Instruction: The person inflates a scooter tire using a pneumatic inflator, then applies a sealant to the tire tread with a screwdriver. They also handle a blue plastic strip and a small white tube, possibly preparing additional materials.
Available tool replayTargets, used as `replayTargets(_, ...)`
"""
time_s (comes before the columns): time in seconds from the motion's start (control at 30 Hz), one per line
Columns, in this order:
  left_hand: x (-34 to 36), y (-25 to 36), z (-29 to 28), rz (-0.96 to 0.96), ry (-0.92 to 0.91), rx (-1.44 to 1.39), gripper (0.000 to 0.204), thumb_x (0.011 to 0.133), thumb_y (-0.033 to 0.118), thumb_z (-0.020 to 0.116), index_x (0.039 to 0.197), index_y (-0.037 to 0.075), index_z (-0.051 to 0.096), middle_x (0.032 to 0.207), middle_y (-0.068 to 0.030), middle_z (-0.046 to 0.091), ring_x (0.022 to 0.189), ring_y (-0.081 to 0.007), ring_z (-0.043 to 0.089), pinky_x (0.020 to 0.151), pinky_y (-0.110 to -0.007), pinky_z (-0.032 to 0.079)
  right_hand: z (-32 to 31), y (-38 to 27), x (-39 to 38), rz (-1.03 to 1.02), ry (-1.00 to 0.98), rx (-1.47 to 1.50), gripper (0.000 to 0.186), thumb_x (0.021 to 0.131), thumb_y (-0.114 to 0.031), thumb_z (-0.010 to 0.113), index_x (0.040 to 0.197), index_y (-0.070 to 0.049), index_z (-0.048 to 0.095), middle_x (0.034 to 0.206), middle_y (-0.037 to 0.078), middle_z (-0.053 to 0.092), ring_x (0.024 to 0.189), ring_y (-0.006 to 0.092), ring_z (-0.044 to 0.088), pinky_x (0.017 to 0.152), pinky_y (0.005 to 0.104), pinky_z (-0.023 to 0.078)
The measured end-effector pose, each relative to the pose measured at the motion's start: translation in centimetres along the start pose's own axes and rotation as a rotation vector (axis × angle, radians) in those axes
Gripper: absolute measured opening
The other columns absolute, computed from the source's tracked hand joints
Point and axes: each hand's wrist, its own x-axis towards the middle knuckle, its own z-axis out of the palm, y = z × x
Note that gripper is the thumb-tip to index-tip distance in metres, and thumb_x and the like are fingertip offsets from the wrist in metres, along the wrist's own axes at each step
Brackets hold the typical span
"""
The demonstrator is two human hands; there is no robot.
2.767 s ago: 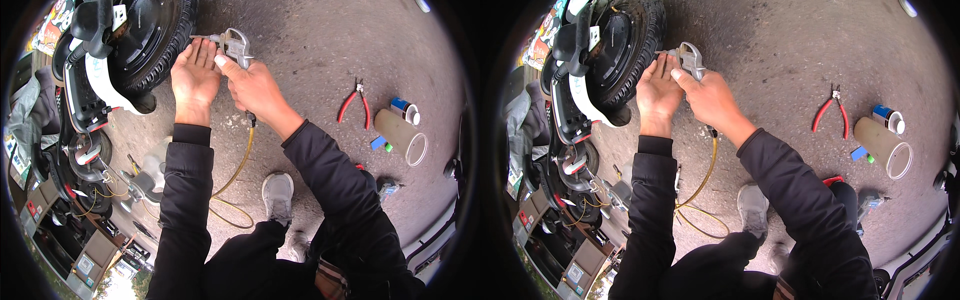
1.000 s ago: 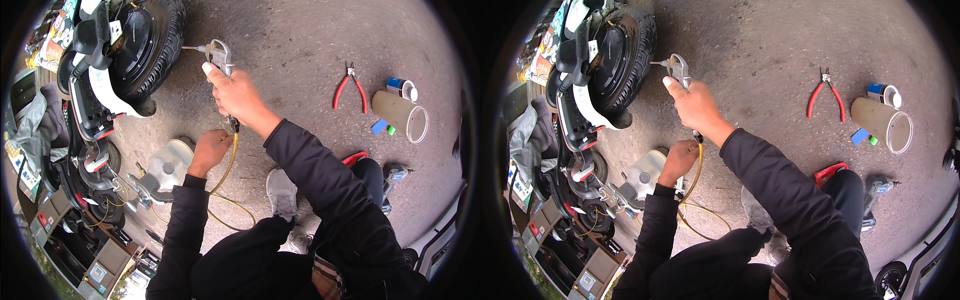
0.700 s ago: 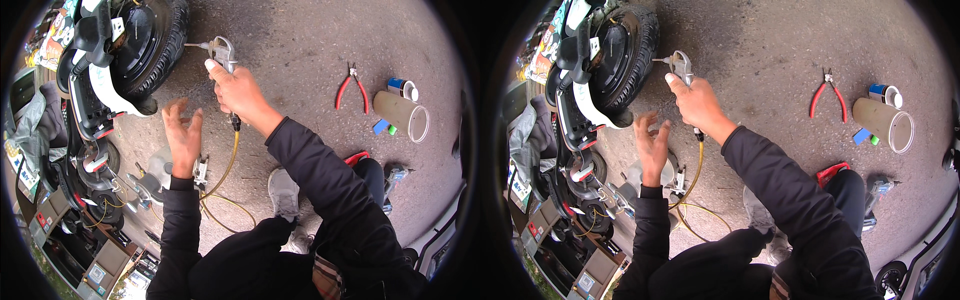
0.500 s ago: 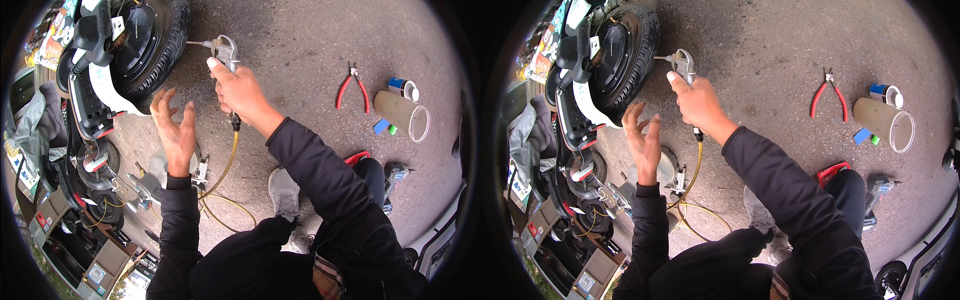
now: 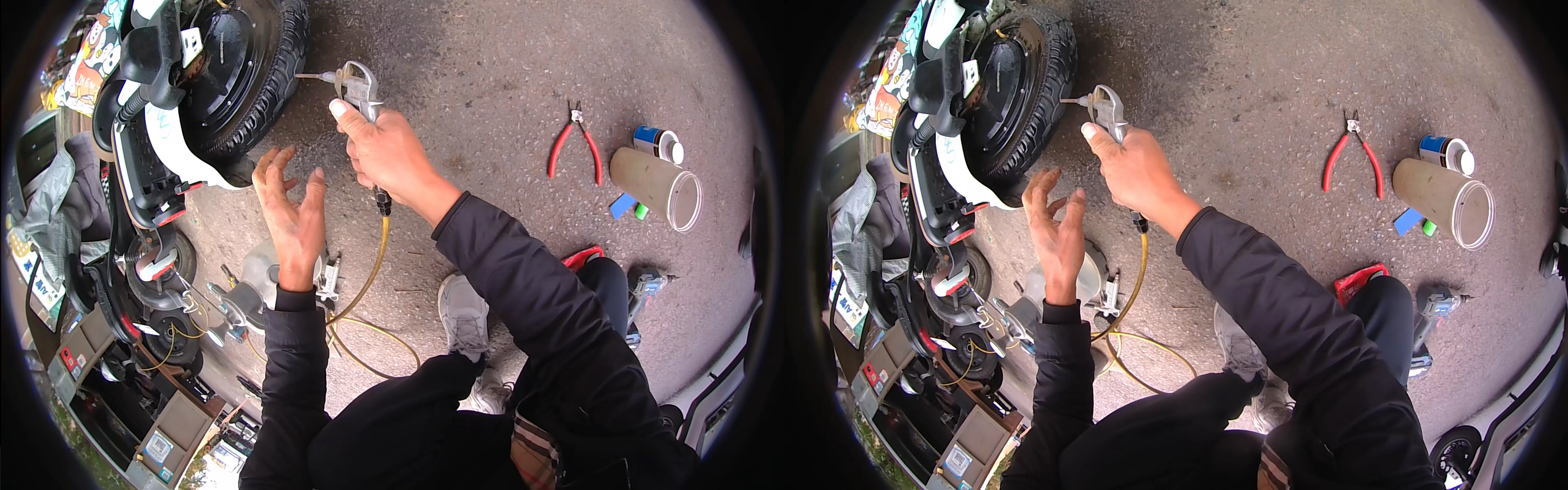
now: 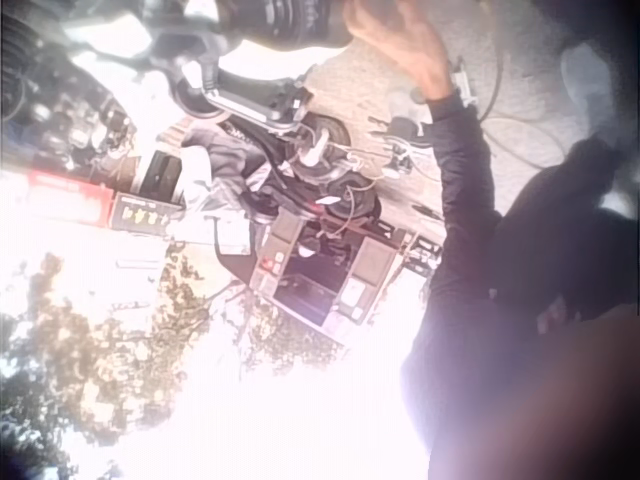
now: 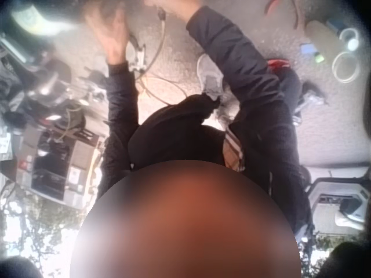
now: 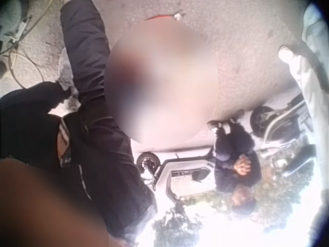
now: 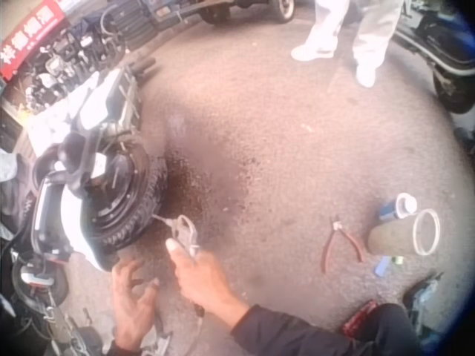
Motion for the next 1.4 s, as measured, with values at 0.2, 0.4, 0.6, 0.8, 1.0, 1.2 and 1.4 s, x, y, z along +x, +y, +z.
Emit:
replayTargets(0.2, 0.0, 0.0, 0.0, -0.012, -0.005, -0.018, 0.047, 0.094, 0.015, 0.076, 0.138, 0.005, 0.063, 0.150, -0.0188, 0.049, 0.132, -0.0301, 0.056, 0.102, -0.041, 0.053, 0.0, 0.1, 0.0, -0.006, -0.003, 0.007, 0.052, 0.106, -0.053, 0.067, 0.102, -0.002, 0.057, 0.066, -0.003, 0.046, 0.049, 0.0077, 0.043, 0.042, 0.0277, 0.035)
replayTargets(0.4, 0.0, -0.1, -0.1, -0.011, -0.006, -0.028, 0.047, 0.094, 0.015, 0.076, 0.138, 0.005, 0.063, 0.150, -0.0184, 0.049, 0.132, -0.0300, 0.056, 0.102, -0.042, 0.053, 0.0, 0.1, 0.0, -0.008, -0.011, -0.001, 0.051, 0.106, -0.053, 0.066, 0.102, -0.002, 0.057, 0.066, -0.003, 0.046, 0.048, 0.0076, 0.042, 0.042, 0.0277, 0.035)
replayTargets(0.6, -0.1, -0.2, -0.2, -0.002, -0.005, -0.010, 0.046, 0.094, 0.015, 0.076, 0.137, 0.004, 0.063, 0.150, -0.0183, 0.050, 0.132, -0.0300, 0.056, 0.102, -0.042, 0.053, 0.2, -0.3, -0.2, 0.013, -0.024, 0.017, 0.049, 0.107, -0.051, 0.065, 0.104, -0.003, 0.058, 0.066, -0.005, 0.044, 0.049, 0.0069, 0.041, 0.043, 0.0275, 0.035)
replayTargets(0.8, -1.4, 2.8, 0.5, 0.030, -0.055, -0.122, 0.040, 0.095, 0.012, 0.077, 0.133, 0.004, 0.066, 0.138, -0.0145, 0.054, 0.116, -0.0226, 0.060, 0.089, -0.035, 0.055, -5.0, -0.9, -4.5, 0.116, -0.160, -0.098, 0.045, 0.109, -0.047, 0.063, 0.124, -0.004, 0.058, 0.068, -0.008, 0.035, 0.054, 0.0060, 0.035, 0.049, 0.0269, 0.035)
replayTargets(1.0, -7.7, 11.1, 3.7, 0.192, -0.446, -0.366, 0.039, 0.093, 0.012, 0.081, 0.129, 0.004, 0.068, 0.124, -0.0118, 0.055, 0.085, -0.0127, 0.057, 0.069, -0.028, 0.049, -14.2, 0.7, -17.6, 0.330, 0.037, 0.116, 0.051, 0.113, -0.033, 0.058, 0.154, -0.002, 0.052, 0.066, -0.006, 0.040, 0.056, 0.0080, 0.042, 0.057, 0.0286, 0.042)
replayTargets(1.2, -10.7, 16.1, 5.9, 0.168, -0.823, -0.493, 0.037, 0.095, 0.013, 0.079, 0.128, 0.004, 0.068, 0.113, -0.0076, 0.060, 0.080, -0.0104, 0.056, 0.068, -0.027, 0.046, -18.1, 3.2, -20.4, 0.260, 0.004, 0.264, 0.049, 0.115, -0.034, 0.054, 0.153, -0.003, 0.053, 0.071, -0.003, 0.050, 0.064, 0.0100, 0.048, 0.064, 0.0288, 0.045)
replayTargets(1.4, -9.1, 21.7, 3.9, -0.123, -1.293, -0.351, 0.025, 0.098, 0.019, 0.078, 0.117, 0.005, 0.071, 0.100, -0.0023, 0.059, 0.078, -0.0072, 0.054, 0.068, -0.025, 0.043, -19.9, 2.9, -19.7, 0.204, 0.016, 0.275, 0.053, 0.116, -0.039, 0.050, 0.157, -0.005, 0.048, 0.073, -0.001, 0.052, 0.068, 0.0124, 0.051, 0.069, 0.0307, 0.047)
